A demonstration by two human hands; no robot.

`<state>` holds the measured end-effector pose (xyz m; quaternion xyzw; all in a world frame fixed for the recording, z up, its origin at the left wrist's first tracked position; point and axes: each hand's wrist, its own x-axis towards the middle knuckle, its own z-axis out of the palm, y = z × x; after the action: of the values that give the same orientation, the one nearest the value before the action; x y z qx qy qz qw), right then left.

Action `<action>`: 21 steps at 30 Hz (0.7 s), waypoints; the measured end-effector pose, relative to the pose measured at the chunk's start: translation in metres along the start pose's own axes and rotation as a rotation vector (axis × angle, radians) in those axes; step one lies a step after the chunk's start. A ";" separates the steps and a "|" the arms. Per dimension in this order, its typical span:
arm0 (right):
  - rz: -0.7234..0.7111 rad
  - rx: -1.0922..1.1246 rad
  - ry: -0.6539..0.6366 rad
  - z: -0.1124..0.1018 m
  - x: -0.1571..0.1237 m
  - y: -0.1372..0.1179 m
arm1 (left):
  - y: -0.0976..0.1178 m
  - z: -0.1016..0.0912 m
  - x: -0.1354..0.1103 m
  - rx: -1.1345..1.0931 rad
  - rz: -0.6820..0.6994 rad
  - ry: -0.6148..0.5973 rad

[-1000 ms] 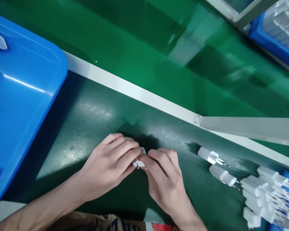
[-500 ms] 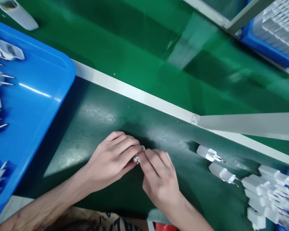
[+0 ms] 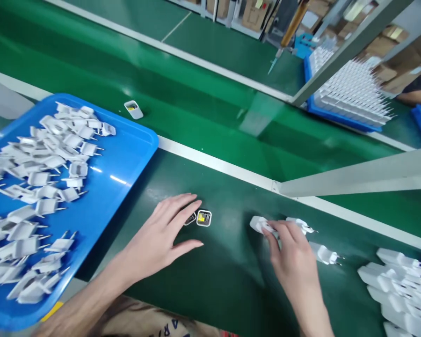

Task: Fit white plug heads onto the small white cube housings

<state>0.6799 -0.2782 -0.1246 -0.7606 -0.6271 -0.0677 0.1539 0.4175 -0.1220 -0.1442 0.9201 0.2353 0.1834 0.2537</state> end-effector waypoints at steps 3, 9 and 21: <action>0.093 -0.112 -0.013 -0.008 -0.021 0.011 | -0.005 0.012 -0.007 0.031 -0.041 0.025; 0.175 -0.379 0.105 -0.017 -0.052 0.029 | 0.001 0.037 -0.002 -0.008 -0.028 0.051; -0.062 0.272 -0.234 0.015 0.005 -0.069 | 0.004 0.035 -0.025 -0.080 -0.210 0.006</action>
<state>0.6123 -0.2572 -0.1272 -0.7157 -0.6673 0.1021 0.1791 0.4140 -0.1516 -0.1760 0.8789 0.3238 0.1677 0.3073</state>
